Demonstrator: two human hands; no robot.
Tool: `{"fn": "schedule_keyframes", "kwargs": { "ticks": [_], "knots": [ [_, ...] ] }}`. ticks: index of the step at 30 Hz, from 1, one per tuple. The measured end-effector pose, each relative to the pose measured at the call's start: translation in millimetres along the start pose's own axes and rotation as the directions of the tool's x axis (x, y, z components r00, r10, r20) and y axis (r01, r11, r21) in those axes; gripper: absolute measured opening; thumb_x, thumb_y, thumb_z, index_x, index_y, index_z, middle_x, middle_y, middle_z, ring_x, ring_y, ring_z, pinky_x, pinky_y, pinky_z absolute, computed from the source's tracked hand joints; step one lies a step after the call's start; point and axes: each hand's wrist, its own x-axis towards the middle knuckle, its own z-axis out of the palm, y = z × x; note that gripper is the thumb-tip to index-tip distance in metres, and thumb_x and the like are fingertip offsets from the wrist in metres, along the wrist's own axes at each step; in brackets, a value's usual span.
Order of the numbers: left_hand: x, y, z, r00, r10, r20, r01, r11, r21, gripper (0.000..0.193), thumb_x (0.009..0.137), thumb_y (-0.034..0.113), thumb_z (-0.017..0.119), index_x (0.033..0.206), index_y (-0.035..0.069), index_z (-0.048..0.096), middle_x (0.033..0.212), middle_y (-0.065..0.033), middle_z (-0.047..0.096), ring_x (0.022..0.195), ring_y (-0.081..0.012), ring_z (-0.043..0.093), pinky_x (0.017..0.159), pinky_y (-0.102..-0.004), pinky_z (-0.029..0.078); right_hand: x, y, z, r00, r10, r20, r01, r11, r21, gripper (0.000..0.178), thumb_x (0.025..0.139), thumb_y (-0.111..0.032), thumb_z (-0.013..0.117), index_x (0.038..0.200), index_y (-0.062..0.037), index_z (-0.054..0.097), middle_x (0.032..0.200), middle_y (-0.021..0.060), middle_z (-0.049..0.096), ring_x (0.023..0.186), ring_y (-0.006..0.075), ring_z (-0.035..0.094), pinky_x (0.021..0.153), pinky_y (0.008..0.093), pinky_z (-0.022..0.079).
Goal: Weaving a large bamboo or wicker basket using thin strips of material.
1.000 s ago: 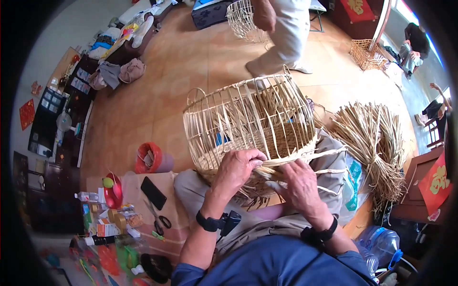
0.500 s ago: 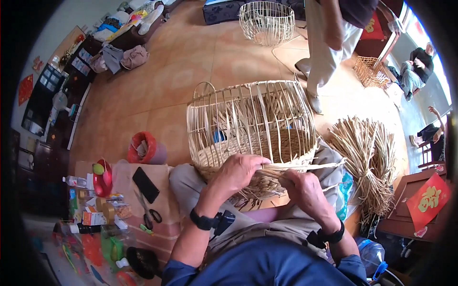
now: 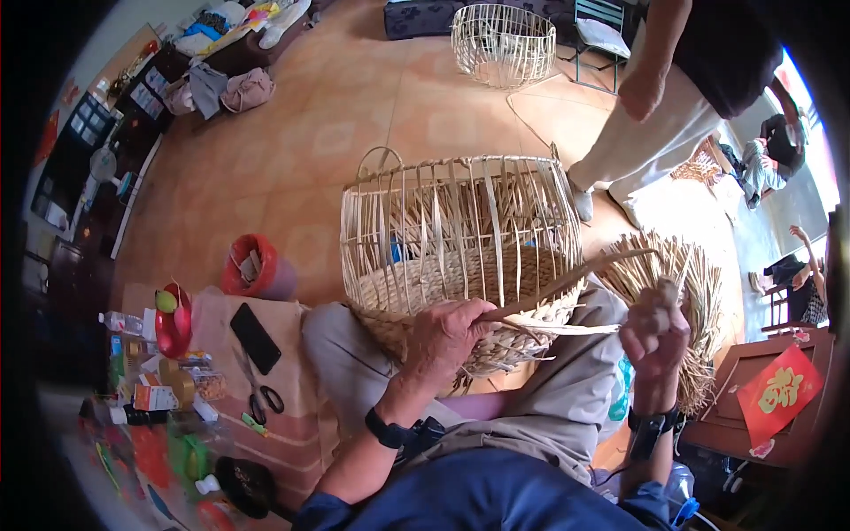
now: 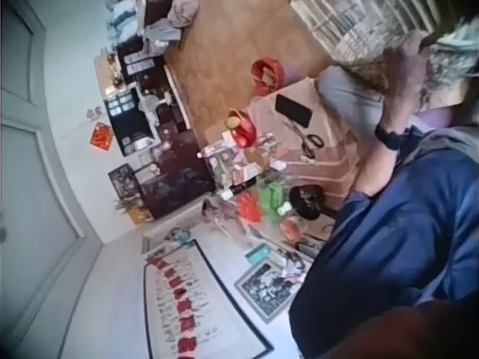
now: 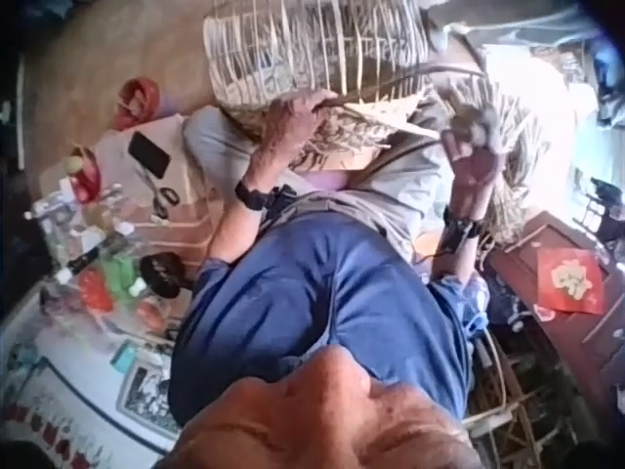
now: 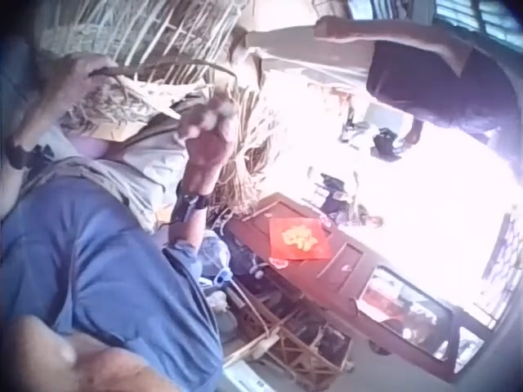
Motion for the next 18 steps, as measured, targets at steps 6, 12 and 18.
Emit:
{"fn": "schedule_keyframes", "kwargs": {
  "ticks": [6,12,18],
  "knots": [
    [0.7,-1.3,4.8,0.994,-0.098,0.036,0.096,0.993,0.071,0.02,0.084,0.017,0.083,0.1,0.01,0.075,0.086,-0.0125,0.074,0.08,-0.0332,0.072,0.067,-0.0416,0.056,14.0,79.7,3.2,0.942,0.163,-0.293,-0.334,0.369,-0.868,0.03,0.094,-0.017,0.078,0.115,-0.0009,0.064,0.083,0.0092,0.07,0.076,0.0253,0.072,0.067,0.0393,0.057],
    [-0.7,-4.2,8.1,0.995,0.07,-0.063,-0.066,0.995,0.075,0.019,0.089,0.017,0.079,0.104,0.01,0.072,0.082,-0.0145,0.071,0.078,-0.0355,0.072,0.065,-0.0451,0.056,65.1,107.4,25.3,0.957,0.117,-0.264,-0.287,0.498,-0.819,0.023,0.1,-0.024,0.075,0.1,-0.0006,0.072,0.074,0.003,0.068,0.062,0.0099,0.059,0.056,0.0276,0.046],
    [-15.7,0.7,31.0,0.997,0.082,-0.011,-0.076,0.955,0.286,0.07,0.086,0.02,0.08,0.145,0.002,0.048,0.099,-0.02,0.068,0.093,-0.0373,0.067,0.088,-0.0469,0.053,90.7,102.4,-4.6,0.952,0.093,-0.291,-0.274,0.68,-0.68,0.025,0.104,-0.027,0.068,0.096,-0.0035,0.071,0.068,-0.002,0.065,0.057,0.0063,0.057,0.055,0.0228,0.044]
  ]
}}
